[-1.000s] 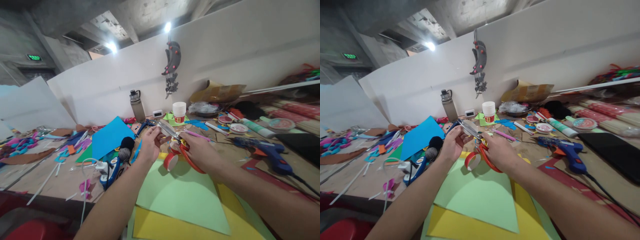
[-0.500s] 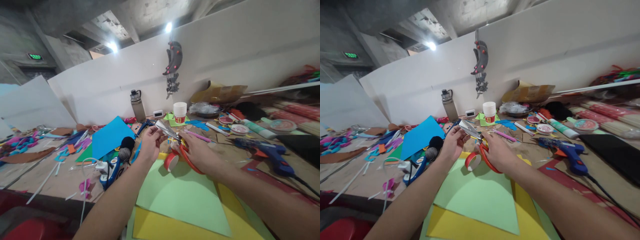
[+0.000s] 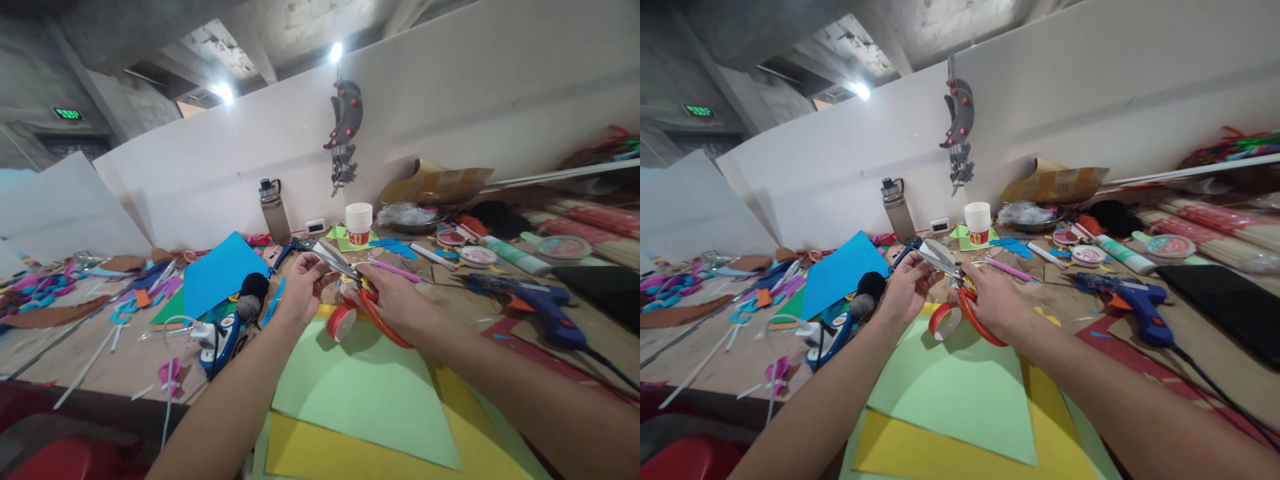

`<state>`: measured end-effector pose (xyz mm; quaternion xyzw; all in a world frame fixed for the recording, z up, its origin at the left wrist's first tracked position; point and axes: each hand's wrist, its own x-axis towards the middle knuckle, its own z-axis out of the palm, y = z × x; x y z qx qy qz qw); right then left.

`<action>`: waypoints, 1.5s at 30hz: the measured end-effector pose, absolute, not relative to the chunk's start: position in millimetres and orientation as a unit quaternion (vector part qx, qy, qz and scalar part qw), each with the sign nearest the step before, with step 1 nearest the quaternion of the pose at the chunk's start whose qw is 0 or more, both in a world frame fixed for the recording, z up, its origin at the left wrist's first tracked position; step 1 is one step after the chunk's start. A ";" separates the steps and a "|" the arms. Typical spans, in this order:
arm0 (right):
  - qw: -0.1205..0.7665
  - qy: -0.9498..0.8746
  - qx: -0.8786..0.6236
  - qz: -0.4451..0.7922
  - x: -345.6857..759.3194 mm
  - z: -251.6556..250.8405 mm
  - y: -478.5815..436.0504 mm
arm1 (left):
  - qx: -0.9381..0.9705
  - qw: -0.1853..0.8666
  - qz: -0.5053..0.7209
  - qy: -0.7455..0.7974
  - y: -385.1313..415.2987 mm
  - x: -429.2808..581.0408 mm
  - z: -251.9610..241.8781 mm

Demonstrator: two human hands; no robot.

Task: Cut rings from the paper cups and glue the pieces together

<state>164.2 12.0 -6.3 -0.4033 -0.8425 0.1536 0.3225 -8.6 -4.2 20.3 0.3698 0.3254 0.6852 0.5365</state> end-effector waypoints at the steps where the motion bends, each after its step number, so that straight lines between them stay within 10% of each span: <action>1: 0.321 -0.842 -0.404 0.154 164.3 -5.9 11.7 | 0.372 0.536 0.685 0.324 -4.1 -9.0 20.1; 24: 0.305 -0.837 -0.437 0.126 164.8 0.8 6.8 | 0.368 0.527 0.691 0.331 -4.4 -14.5 25.0; 45: 0.527 -0.642 -0.338 0.443 159.1 -2.6 15.1 | 0.675 0.169 0.595 0.402 -16.2 -15.6 26.5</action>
